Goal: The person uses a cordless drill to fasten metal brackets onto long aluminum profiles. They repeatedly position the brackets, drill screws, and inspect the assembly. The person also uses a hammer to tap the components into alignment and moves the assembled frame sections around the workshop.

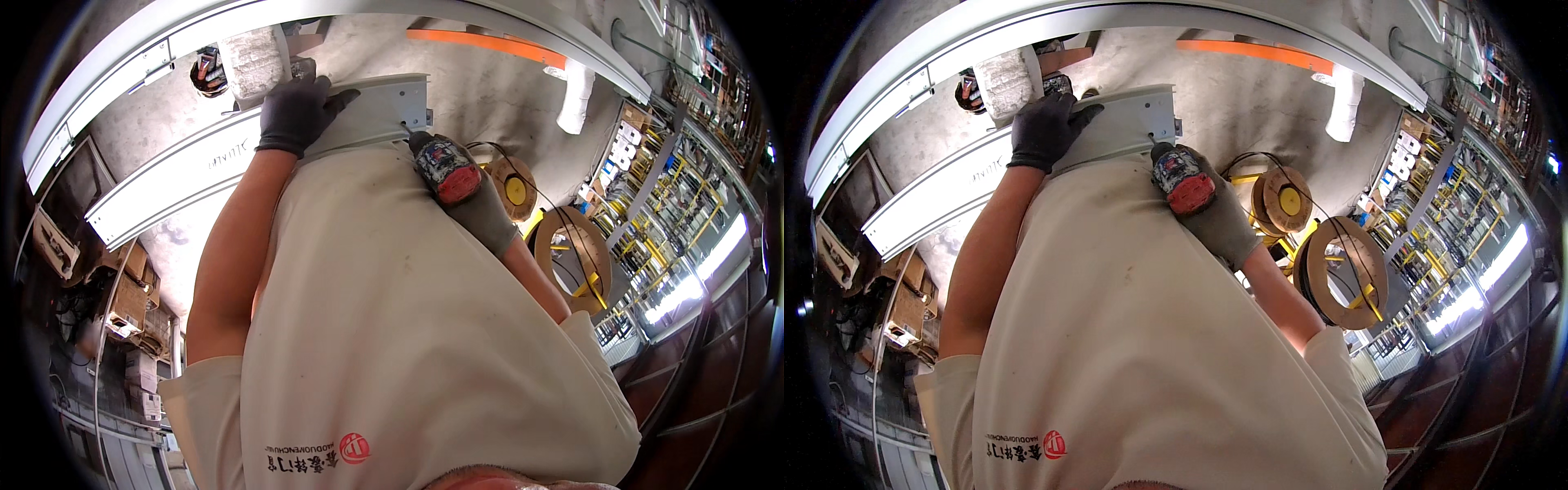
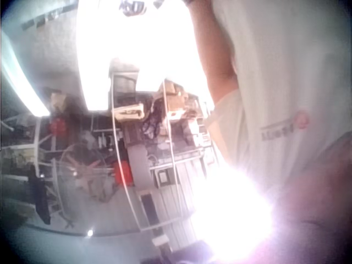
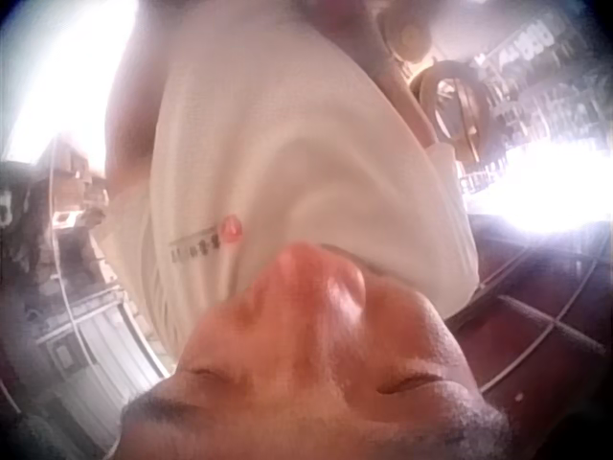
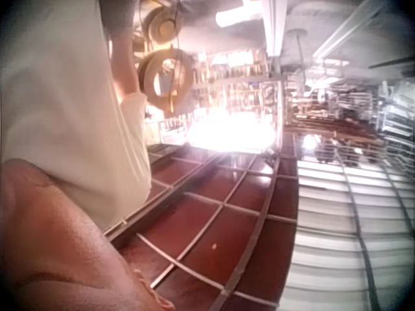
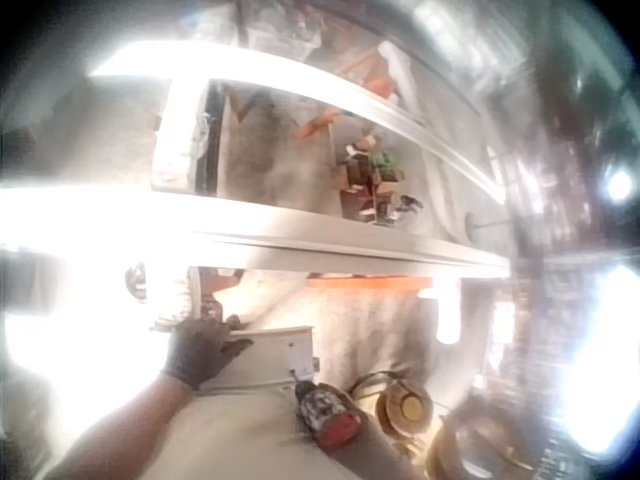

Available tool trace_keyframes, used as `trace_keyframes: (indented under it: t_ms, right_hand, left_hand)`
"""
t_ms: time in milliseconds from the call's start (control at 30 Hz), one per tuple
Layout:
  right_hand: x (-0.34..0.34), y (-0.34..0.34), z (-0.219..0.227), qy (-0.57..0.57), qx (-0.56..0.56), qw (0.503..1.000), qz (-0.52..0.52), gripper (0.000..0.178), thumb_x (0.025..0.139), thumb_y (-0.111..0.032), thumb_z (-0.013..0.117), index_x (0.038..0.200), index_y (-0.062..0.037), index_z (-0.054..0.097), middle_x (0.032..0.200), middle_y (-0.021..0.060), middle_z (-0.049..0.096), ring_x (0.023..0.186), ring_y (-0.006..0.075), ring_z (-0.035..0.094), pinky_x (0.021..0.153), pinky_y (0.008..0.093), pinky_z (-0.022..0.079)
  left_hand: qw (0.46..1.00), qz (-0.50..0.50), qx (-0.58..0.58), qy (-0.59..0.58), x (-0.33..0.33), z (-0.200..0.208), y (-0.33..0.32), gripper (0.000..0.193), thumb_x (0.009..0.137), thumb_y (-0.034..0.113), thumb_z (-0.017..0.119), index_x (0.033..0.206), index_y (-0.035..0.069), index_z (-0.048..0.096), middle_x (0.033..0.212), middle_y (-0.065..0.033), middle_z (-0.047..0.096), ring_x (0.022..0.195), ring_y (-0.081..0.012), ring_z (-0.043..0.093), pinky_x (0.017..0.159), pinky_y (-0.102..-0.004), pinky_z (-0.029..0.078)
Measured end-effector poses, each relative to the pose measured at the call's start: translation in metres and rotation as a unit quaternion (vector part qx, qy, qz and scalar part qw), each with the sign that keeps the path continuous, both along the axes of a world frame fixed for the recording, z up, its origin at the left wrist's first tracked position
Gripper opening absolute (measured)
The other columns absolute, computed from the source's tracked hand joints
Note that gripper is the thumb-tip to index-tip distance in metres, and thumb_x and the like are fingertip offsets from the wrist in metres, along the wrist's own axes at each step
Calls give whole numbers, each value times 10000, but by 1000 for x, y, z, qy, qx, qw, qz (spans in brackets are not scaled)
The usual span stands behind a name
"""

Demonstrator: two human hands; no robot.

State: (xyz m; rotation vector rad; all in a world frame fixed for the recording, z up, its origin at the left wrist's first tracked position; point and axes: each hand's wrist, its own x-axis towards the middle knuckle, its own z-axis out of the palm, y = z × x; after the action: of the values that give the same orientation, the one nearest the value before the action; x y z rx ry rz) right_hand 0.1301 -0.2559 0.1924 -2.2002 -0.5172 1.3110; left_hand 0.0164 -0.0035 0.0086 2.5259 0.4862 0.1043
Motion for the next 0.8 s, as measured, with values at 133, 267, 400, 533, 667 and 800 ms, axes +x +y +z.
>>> trace_keyframes:
  t_ms: [133,267,400,533,667,800]
  right_hand:
    - [0,4,4,6,-8,1000,-20,765,820,-96,804,1486,-18,437,1360,129,655,1213,203,653,1057,335,512]
    - [-5,4,-2,-27,25,999,-19,734,826,-55,787,1476,-26,447,1358,117,647,1221,184,643,1064,321,503]
    - [-7,-1,-7,-23,3,999,-26,710,836,-39,772,1467,-26,447,1330,106,653,1211,187,644,1062,318,505]
    - [-17,-11,-14,-59,-4,998,-7,683,853,-65,764,1457,-23,449,1333,111,647,1204,217,651,1060,329,507]
    - [-4,-34,-39,-137,18,983,120,655,867,-99,760,1446,-21,463,1352,126,636,1219,239,646,1068,339,501]
    - [-11,-36,-40,-117,23,988,95,662,863,-112,769,1448,-19,474,1365,134,635,1246,239,633,1086,340,489]
  left_hand:
    - [1000,13,-8,-14,-1,2,2,537,899,583,703,720,80,644,762,-128,662,655,-349,693,580,-458,561]
    - [1000,8,-1,10,-1,0,2,545,898,589,700,724,76,646,818,-123,678,660,-350,694,589,-467,565]
    - [1000,19,-12,-7,-1,-1,2,552,897,598,695,723,77,645,806,-127,681,673,-345,699,596,-464,567]
    - [1000,6,-8,-10,1,-2,3,552,896,601,695,722,80,644,767,-129,676,680,-335,703,599,-458,568]
    - [1000,21,-8,-4,-2,0,1,550,894,601,697,718,83,640,753,-126,673,671,-330,700,592,-448,566]
    - [999,-5,-12,39,1,3,3,509,906,595,687,878,87,685,801,-118,706,721,-317,712,616,-455,567]
